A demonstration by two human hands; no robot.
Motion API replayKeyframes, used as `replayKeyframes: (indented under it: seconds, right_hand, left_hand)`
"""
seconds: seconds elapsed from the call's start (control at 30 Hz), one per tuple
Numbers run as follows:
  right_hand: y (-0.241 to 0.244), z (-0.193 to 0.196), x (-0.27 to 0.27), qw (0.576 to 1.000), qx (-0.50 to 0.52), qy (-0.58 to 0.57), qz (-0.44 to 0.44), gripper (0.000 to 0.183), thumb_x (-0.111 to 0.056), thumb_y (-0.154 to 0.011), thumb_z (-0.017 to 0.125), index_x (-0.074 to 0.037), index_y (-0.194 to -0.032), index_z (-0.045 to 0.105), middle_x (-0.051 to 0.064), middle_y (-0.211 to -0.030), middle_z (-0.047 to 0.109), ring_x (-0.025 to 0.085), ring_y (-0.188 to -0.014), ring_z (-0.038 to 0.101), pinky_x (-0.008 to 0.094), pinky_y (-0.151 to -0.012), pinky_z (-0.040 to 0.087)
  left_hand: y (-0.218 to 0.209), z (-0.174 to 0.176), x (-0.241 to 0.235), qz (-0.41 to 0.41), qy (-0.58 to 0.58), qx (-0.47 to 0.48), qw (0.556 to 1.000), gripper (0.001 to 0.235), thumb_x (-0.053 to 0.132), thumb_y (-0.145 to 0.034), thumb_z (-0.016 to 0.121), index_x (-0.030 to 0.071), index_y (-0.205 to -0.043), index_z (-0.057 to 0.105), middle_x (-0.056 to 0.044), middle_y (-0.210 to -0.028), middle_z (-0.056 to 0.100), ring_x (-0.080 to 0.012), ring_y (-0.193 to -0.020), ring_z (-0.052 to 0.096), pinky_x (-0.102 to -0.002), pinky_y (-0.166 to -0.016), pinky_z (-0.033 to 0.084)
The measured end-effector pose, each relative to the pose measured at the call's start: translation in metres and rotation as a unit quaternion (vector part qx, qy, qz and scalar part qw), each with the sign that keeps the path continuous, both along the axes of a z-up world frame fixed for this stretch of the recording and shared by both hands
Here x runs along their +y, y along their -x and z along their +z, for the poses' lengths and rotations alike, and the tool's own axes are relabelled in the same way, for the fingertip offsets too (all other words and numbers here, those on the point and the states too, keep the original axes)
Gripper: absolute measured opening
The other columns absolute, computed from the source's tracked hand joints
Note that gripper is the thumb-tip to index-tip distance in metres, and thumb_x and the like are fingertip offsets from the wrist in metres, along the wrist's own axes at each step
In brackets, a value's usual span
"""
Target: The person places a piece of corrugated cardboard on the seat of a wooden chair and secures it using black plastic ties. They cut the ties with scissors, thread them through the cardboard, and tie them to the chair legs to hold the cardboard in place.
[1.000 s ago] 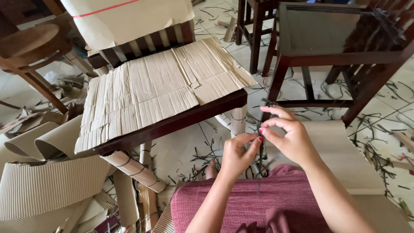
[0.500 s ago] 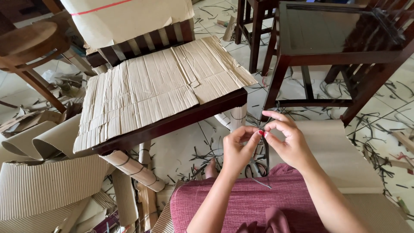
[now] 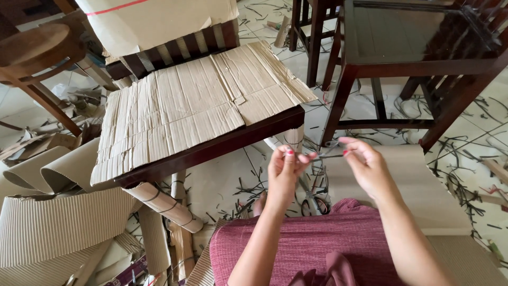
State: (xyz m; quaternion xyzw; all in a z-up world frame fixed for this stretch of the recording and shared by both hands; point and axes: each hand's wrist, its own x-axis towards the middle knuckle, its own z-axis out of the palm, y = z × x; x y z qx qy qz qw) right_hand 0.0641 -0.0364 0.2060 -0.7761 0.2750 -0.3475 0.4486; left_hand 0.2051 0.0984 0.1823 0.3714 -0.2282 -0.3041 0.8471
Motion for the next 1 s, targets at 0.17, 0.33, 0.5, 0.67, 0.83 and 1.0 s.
replayKeyframes:
  seconds: [0.17,0.33,0.5,0.67,0.83,1.0]
  right_hand:
    - [0.009,-0.001,-0.028,0.983,-0.071,-0.169,-0.024,0.007,-0.011,-0.104,0.054,-0.006,-0.109,0.057,0.021,-0.121,0.07,0.033,-0.122,0.065,0.051,-0.107,0.046]
    - [0.009,-0.003,-0.059,0.907,-0.22,-0.334,0.13,0.015,-0.022,-0.113,0.047,-0.019,-0.099,0.052,-0.003,-0.07,0.055,0.011,-0.066,0.057,0.034,-0.072,0.059]
    - [0.007,0.032,-0.037,0.971,0.174,-0.029,0.16,0.031,0.001,-0.092,0.06,-0.01,-0.115,0.077,0.02,-0.104,0.08,0.03,-0.097,0.073,0.047,-0.092,0.056]
    - [0.001,-0.016,-0.058,0.929,0.174,-0.068,0.32,0.014,0.0,-0.08,0.074,-0.005,-0.083,0.087,0.007,-0.057,0.071,0.012,-0.049,0.055,0.027,-0.05,0.049]
    - [-0.024,-0.049,-0.056,0.857,-0.263,-0.236,0.374,0.021,-0.008,-0.098,0.06,-0.014,-0.098,0.08,0.019,-0.141,0.067,0.032,-0.13,0.063,0.043,-0.1,0.049]
    - [-0.042,-0.071,-0.059,0.797,-0.294,-0.351,0.394,0.042,-0.033,-0.113,0.043,-0.007,-0.079,0.045,0.009,-0.07,0.042,0.029,-0.069,0.054,0.043,-0.074,0.049]
  left_hand:
    - [-0.022,-0.015,0.016,0.03,-0.047,-0.085,0.995,0.007,0.017,-0.11,0.048,0.011,-0.11,0.051,0.0,-0.079,0.052,-0.0137,-0.078,0.064,-0.041,-0.089,0.061]
    - [-0.028,-0.022,0.045,0.041,-0.24,-0.521,0.818,0.051,0.031,-0.081,0.085,0.015,-0.127,0.069,-0.016,-0.09,0.072,-0.0337,-0.085,0.07,-0.047,-0.083,0.059]
    - [-0.045,-0.031,0.064,-0.075,-0.305,-0.387,0.867,0.019,0.03,-0.103,0.062,0.015,-0.099,0.074,-0.008,-0.084,0.076,-0.0235,-0.084,0.069,-0.04,-0.091,0.054]
    - [-0.038,-0.018,0.064,-0.115,-0.016,0.012,0.993,0.036,0.032,-0.109,0.044,0.011,-0.081,0.049,-0.012,-0.107,0.067,-0.0222,-0.104,0.064,-0.038,-0.103,0.051]
    - [-0.043,-0.064,0.034,-0.154,0.094,0.155,0.971,0.039,0.038,-0.108,0.044,0.009,-0.082,0.043,-0.025,-0.112,0.072,-0.0394,-0.119,0.068,-0.053,-0.111,0.049]
    - [-0.027,-0.047,0.026,-0.17,0.135,0.174,0.96,0.038,0.036,-0.111,0.041,0.009,-0.084,0.044,-0.011,-0.085,0.055,-0.0271,-0.095,0.069,-0.051,-0.107,0.056]
